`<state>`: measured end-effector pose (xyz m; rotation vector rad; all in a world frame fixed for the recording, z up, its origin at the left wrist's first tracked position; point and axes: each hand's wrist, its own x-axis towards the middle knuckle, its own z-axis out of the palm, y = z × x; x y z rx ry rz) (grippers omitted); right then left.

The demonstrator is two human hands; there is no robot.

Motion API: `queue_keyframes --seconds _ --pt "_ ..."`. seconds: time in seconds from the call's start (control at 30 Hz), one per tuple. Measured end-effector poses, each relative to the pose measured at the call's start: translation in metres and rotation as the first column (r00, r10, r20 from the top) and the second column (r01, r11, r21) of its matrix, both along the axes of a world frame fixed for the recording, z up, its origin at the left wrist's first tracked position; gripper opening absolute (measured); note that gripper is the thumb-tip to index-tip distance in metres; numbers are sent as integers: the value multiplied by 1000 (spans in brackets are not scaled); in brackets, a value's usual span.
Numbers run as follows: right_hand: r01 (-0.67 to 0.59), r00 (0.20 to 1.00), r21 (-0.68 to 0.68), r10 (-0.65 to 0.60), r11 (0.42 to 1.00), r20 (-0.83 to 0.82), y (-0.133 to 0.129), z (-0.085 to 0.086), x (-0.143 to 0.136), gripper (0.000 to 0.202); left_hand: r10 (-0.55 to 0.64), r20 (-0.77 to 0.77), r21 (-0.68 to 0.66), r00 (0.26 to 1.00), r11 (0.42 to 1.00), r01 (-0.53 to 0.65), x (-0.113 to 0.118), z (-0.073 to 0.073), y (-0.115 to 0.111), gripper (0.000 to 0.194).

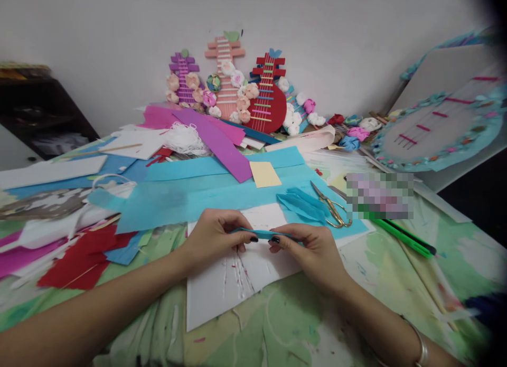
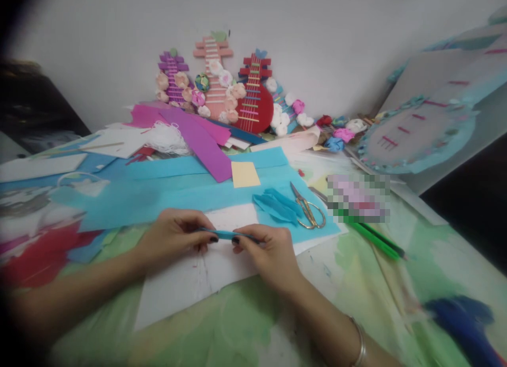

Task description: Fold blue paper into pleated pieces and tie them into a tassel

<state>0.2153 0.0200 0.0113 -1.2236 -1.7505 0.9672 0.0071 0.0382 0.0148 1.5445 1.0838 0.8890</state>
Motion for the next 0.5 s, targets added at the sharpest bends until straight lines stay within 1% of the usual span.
queue_keyframes --seconds 0.17,0.27,0.33,0.43,0.5 --pt "33 998 -7 -33 999 47 4 1 4 13 28 17 -43 999 999 -27 -3 -2 4 13" --pt "91 994 -5 -90 996 67 7 1 7 10 61 -8 -54 998 997 -61 -5 -2 5 8" --pt "114 990 5 -114 993 77 8 0 10 12 87 -30 -33 996 996 -88 -6 -1 6 7" --pt "64 993 68 -70 996 90 11 -2 14 11 107 -56 -14 993 994 -108 -7 0 7 7" --pt "38 996 101 -46 994 81 14 -2 18 15 106 -61 -16 992 994 -107 -7 0 7 7"
